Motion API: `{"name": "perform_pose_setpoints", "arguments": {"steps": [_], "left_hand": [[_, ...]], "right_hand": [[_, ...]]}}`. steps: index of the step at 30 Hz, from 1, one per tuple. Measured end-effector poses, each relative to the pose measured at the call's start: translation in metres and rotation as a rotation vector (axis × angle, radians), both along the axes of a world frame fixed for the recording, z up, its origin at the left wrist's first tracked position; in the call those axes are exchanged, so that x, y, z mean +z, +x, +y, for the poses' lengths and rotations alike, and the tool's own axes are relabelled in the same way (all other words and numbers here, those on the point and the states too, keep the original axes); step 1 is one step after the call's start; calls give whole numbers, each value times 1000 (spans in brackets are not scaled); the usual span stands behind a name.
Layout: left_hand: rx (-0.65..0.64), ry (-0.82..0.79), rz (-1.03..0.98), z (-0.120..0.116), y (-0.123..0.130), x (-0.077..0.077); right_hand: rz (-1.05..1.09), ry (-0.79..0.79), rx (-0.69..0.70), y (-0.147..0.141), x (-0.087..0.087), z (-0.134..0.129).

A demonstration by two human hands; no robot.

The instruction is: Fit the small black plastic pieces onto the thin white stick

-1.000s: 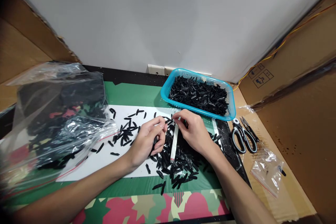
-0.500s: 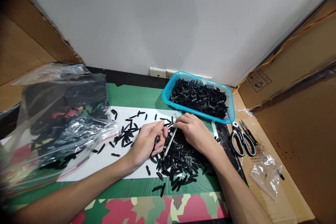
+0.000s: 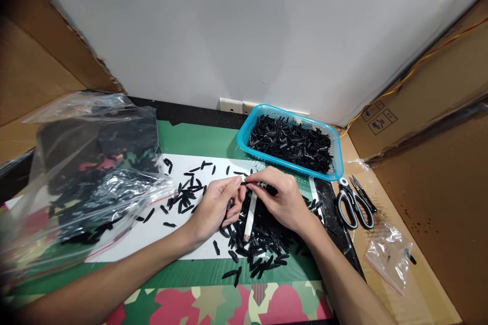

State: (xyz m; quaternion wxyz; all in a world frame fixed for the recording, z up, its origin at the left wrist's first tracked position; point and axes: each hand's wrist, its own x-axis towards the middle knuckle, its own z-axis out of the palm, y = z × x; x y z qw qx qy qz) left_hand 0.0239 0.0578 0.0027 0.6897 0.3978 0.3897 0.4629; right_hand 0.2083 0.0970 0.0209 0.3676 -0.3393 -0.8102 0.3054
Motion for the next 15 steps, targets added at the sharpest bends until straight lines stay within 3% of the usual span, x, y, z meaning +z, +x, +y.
{"name": "perform_pose_setpoints", "arguments": {"steps": [4, 7, 10, 13, 15], "left_hand": [[-11, -23, -3, 0, 0, 0], [-8, -23, -7, 0, 0, 1], [0, -25, -15, 0, 0, 1], [4, -25, -16, 1, -1, 1], [13, -21, -23, 1, -2, 2]], "right_hand": [[24, 67, -47, -2, -3, -2], [-10, 317, -132, 2, -4, 1], [-44, 577, -369, 6, -1, 13], [-110, 557, -590, 5, 4, 26], [-157, 520, -592, 1, 4, 26]]}}
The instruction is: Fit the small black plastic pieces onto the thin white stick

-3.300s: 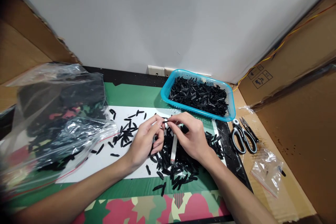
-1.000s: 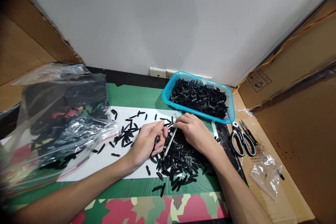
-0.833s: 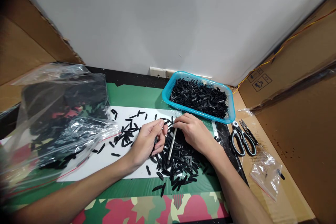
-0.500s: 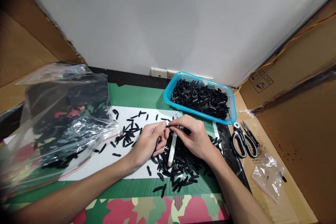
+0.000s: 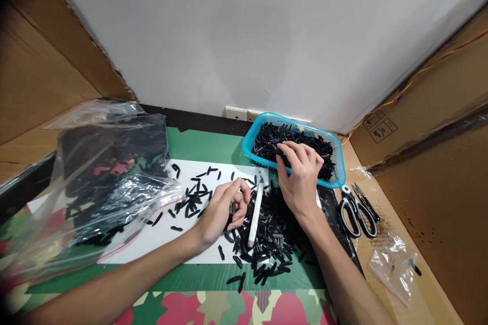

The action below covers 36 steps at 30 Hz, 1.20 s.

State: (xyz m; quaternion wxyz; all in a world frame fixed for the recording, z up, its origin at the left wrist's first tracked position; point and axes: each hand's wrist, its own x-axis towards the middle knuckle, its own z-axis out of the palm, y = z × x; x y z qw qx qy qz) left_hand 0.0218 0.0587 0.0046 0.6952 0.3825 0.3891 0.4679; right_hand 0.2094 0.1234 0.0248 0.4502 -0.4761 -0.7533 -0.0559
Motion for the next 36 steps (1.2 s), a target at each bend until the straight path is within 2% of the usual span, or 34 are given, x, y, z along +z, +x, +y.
{"name": "perform_pose_setpoints", "arguments": {"steps": [2, 4, 7, 9, 15, 23, 27, 31, 36], "left_hand": [[12, 0, -14, 0, -1, 1], [11, -4, -21, -1, -1, 1], [1, -11, -24, -1, 0, 0], [13, -19, -16, -1, 1, -1], [25, -30, 83, -5, 3, 2], [-11, 46, 197, -7, 4, 4], [-15, 15, 86, -3, 4, 2], [-16, 17, 18, -1, 2, 0], [-95, 27, -44, -3, -2, 4]], "right_hand": [[-8, -18, 110, -4, -2, -8], [24, -69, 296, -8, -4, -20], [111, -236, 554, -15, -5, -36], [127, -325, 637, -18, -4, -41], [11, -554, 665, -19, 2, -41], [200, -821, 783, -14, 9, -37], [298, -834, 798, -12, 10, -34], [496, -833, 706, -10, 5, -29], [669, -877, 673, -10, -1, -25]]}}
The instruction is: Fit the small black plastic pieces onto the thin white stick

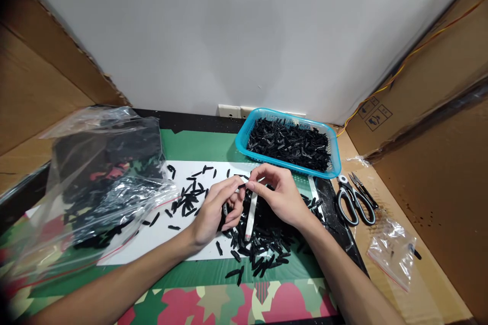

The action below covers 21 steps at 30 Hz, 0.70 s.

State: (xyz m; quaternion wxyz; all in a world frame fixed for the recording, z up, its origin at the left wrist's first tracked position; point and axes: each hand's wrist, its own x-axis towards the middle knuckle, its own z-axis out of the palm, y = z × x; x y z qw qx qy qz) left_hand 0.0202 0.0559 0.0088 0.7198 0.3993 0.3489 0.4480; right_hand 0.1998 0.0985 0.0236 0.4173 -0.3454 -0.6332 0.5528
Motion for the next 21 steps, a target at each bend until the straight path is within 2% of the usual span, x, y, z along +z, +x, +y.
{"name": "perform_pose_setpoints", "arguments": {"steps": [9, 21], "left_hand": [[48, 36, -4, 0, 1, -4], [77, 35, 39, 0, 2, 0]], "right_hand": [[41, -90, 55, 0, -4, 2], [22, -18, -8, -1, -8, 0]]}}
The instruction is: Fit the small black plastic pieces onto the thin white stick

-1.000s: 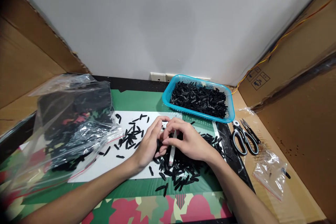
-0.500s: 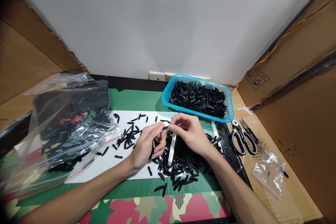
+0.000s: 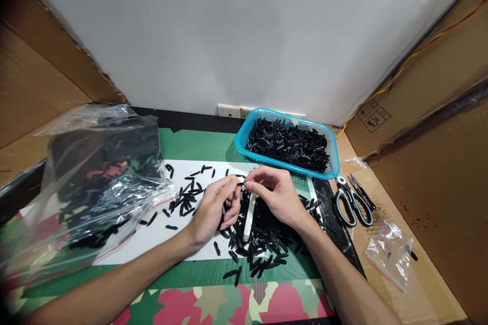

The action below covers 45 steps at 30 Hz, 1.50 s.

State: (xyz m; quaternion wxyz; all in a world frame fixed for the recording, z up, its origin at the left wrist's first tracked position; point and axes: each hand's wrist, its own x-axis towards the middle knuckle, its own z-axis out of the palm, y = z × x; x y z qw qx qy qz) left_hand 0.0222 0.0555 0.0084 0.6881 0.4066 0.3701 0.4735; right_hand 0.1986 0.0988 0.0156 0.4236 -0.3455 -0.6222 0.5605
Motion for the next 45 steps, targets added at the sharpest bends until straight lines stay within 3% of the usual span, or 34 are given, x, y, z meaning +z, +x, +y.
{"name": "perform_pose_setpoints", "arguments": {"steps": [20, 37, 40, 45], "left_hand": [[-63, 11, 8, 1, -1, -4], [-26, 19, 11, 1, 1, -4], [4, 26, 15, 0, 1, -4], [36, 31, 11, 1, 1, -4]], "right_hand": [[-35, 11, -33, 0, 1, 0], [-48, 14, -26, -1, 1, 0], [-180, 144, -18, 5, 1, 2], [-706, 672, 110, 17, -7, 9]]}}
